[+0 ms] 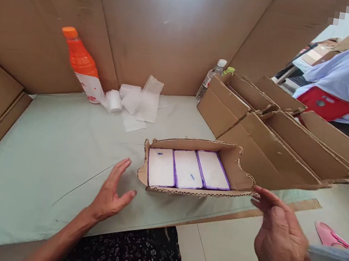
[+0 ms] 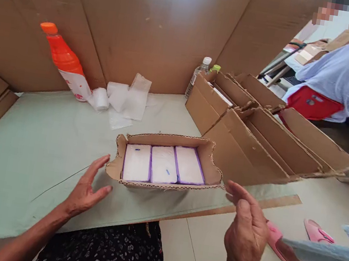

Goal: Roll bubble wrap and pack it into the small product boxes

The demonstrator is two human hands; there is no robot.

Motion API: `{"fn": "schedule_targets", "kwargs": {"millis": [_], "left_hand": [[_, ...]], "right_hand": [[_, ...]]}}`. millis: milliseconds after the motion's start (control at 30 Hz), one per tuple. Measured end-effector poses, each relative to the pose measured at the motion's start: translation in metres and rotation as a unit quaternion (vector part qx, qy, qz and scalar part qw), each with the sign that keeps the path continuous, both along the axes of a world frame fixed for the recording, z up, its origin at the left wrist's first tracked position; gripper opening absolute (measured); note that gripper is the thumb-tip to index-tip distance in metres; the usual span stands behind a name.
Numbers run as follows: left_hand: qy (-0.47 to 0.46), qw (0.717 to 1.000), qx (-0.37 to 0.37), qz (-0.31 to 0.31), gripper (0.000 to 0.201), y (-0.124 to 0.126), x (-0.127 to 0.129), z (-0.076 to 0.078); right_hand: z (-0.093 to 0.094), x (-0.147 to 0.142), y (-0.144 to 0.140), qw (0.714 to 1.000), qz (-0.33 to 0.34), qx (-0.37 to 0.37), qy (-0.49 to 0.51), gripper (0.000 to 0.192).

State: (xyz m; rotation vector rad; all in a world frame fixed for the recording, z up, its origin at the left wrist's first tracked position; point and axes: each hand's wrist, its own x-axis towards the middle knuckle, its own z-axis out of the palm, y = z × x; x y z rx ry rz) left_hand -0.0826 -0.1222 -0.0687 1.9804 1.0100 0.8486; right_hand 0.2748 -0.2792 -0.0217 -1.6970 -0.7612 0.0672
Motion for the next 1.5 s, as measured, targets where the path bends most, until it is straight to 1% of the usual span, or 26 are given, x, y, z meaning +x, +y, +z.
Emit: {"fn": "schedule_targets", "kwargs": {"millis": [67, 133, 200, 267, 300, 400, 467, 567, 633, 700, 767, 800, 833, 867, 900, 967, 1033, 1067, 1133, 1200, 1267, 1333, 1367, 1433, 1467, 1500], "left_hand": [[-0.047, 0.997, -0.056, -0.037, 0.078, -0.01, 0.02, -0.002], [-0.082, 0.991, -0.085, -0.067, 0.081, -0.016, 0.034, -0.004], [-0.105, 0.988, -0.084, -0.076, 0.084, -0.019, 0.043, -0.003], [-0.118, 0.989, -0.076, -0.055, 0.086, -0.017, 0.044, -0.001], [-0.123, 0.989, -0.071, -0.034, 0.085, -0.016, 0.041, -0.001], [-0.134, 0.987, -0.065, 0.055, 0.078, -0.004, 0.016, -0.003], [-0.146, 0.979, -0.072, 0.12, 0.073, 0.008, -0.011, -0.007], [-0.167, 0.961, -0.085, 0.206, 0.065, 0.031, -0.056, -0.012], [-0.185, 0.942, -0.06, 0.274, 0.065, 0.047, -0.082, -0.012], [-0.205, 0.912, -0.012, 0.355, 0.064, 0.06, -0.101, -0.012], [-0.222, 0.879, 0.029, 0.42, 0.061, 0.067, -0.111, -0.015], [-0.228, 0.867, 0.039, 0.442, 0.06, 0.069, -0.114, -0.018], [-0.231, 0.859, 0.043, 0.456, 0.059, 0.07, -0.114, -0.022], [-0.231, 0.855, 0.04, 0.462, 0.059, 0.07, -0.114, -0.026], [-0.234, 0.853, 0.035, 0.465, 0.059, 0.069, -0.112, -0.03], [-0.248, 0.851, 0.024, 0.463, 0.063, 0.068, -0.108, -0.037], [-0.274, 0.846, 0.016, 0.458, 0.071, 0.068, -0.105, -0.04], [-0.284, 0.843, 0.013, 0.457, 0.075, 0.067, -0.103, -0.039], [-0.282, 0.842, 0.004, 0.459, 0.08, 0.066, -0.101, -0.037], [-0.256, 0.844, -0.002, 0.47, 0.078, 0.064, -0.101, -0.036], [-0.216, 0.849, 0.003, 0.482, 0.071, 0.062, -0.104, -0.037], [-0.177, 0.858, 0.021, 0.482, 0.064, 0.061, -0.11, -0.043], [-0.163, 0.864, 0.033, 0.476, 0.062, 0.061, -0.114, -0.047], [-0.147, 0.875, 0.049, 0.459, 0.059, 0.063, -0.124, -0.054], [-0.145, 0.879, 0.053, 0.451, 0.059, 0.063, -0.128, -0.058], [-0.145, 0.883, 0.053, 0.444, 0.061, 0.064, -0.131, -0.06]], "right_hand": [[-0.028, 0.006, 0.013, 0.992, 0.042, 0.02, 0.121, 0.043], [-0.046, 0.004, 0.033, 0.98, 0.094, 0.004, 0.174, 0.047], [-0.053, -0.007, 0.052, 0.972, 0.14, -0.005, 0.191, 0.045], [-0.056, -0.023, 0.065, 0.966, 0.156, -0.003, 0.206, 0.045], [-0.056, -0.032, 0.07, 0.963, 0.16, -0.002, 0.216, 0.046], [-0.06, -0.063, 0.084, 0.947, 0.205, -0.012, 0.246, 0.048], [-0.064, -0.087, 0.099, 0.934, 0.261, -0.025, 0.244, 0.052], [-0.067, -0.131, 0.133, 0.908, 0.355, -0.051, 0.217, 0.059], [-0.066, -0.162, 0.159, 0.884, 0.419, -0.064, 0.197, 0.062], [-0.063, -0.188, 0.183, 0.857, 0.475, -0.074, 0.186, 0.064], [-0.058, -0.203, 0.204, 0.833, 0.517, -0.084, 0.178, 0.065], [-0.055, -0.206, 0.214, 0.824, 0.533, -0.091, 0.17, 0.064], [-0.051, -0.204, 0.225, 0.822, 0.54, -0.097, 0.154, 0.062], [-0.048, -0.2, 0.236, 0.826, 0.54, -0.102, 0.125, 0.058], [-0.044, -0.194, 0.25, 0.836, 0.532, -0.11, 0.074, 0.054], [-0.035, -0.18, 0.282, 0.856, 0.497, -0.131, -0.062, 0.044], [-0.028, -0.174, 0.323, 0.855, 0.464, -0.146, -0.178, 0.039], [-0.026, -0.175, 0.345, 0.849, 0.459, -0.15, -0.215, 0.038], [-0.024, -0.187, 0.389, 0.837, 0.463, -0.149, -0.25, 0.042], [-0.025, -0.205, 0.431, 0.827, 0.465, -0.146, -0.28, 0.048], [-0.026, -0.222, 0.463, 0.822, 0.465, -0.144, -0.295, 0.046], [-0.024, -0.228, 0.482, 0.826, 0.457, -0.141, -0.298, 0.035], [-0.021, -0.226, 0.485, 0.836, 0.446, -0.131, -0.292, 0.029], [-0.013, -0.213, 0.477, 0.875, 0.418, -0.069, -0.234, 0.025], [-0.008, -0.202, 0.468, 0.896, 0.406, -0.024, -0.179, 0.026], [-0.003, -0.189, 0.455, 0.911, 0.397, 0.019, -0.111, 0.028]]}}
